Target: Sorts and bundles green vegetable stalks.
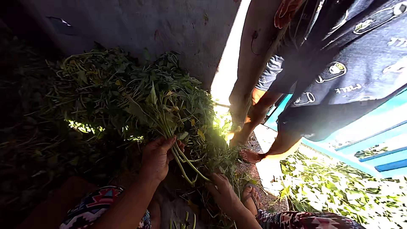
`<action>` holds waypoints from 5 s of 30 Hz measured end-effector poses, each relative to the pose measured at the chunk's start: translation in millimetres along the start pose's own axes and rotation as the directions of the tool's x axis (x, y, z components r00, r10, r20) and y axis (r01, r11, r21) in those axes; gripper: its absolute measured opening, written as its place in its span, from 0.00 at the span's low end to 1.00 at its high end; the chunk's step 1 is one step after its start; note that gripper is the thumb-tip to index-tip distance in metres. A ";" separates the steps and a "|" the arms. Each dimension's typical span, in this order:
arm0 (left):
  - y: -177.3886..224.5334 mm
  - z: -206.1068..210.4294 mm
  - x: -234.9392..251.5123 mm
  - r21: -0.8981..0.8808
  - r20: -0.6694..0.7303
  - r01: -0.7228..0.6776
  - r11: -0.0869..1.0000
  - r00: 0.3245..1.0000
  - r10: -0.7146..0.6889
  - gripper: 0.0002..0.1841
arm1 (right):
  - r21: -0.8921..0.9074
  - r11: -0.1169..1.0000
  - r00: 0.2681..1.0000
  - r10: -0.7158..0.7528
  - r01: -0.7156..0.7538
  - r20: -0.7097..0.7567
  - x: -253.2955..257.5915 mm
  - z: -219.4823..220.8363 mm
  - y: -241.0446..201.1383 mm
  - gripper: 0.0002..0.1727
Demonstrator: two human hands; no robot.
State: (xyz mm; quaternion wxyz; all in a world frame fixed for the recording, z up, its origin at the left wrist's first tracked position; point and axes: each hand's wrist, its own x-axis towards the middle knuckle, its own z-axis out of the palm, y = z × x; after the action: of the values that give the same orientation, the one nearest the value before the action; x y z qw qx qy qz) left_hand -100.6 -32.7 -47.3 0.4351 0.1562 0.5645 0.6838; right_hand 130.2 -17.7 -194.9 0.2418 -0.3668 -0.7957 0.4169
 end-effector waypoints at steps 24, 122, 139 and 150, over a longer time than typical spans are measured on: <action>-23.7 0.8 -5.4 -0.120 -0.168 0.136 0.983 0.974 -0.155 0.08 | 0.467 0.862 0.918 -0.005 -0.198 0.397 -2.5 -23.2 -15.4 0.18; -55.2 13.1 -10.7 0.193 0.045 0.153 0.969 0.985 -0.164 0.05 | -0.554 0.832 0.970 -0.120 -0.017 -0.210 -10.0 0.6 -78.8 0.12; -21.0 -1.6 -4.6 0.089 -0.013 0.175 0.981 0.985 -0.174 0.06 | -0.435 0.405 0.378 0.913 -0.804 0.153 -24.4 -28.7 20.2 0.24; -27.1 0.9 -10.4 0.090 0.082 0.293 0.952 0.950 -0.300 0.10 | 0.678 0.662 0.890 0.456 -0.320 -0.024 -7.0 -53.5 14.9 0.18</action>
State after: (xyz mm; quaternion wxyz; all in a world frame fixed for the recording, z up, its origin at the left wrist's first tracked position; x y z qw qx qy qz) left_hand -82.7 -40.5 -68.7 0.5528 0.1183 0.5862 0.5803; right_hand 177.2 8.6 -179.3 0.3355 -0.4581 -0.4730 0.6737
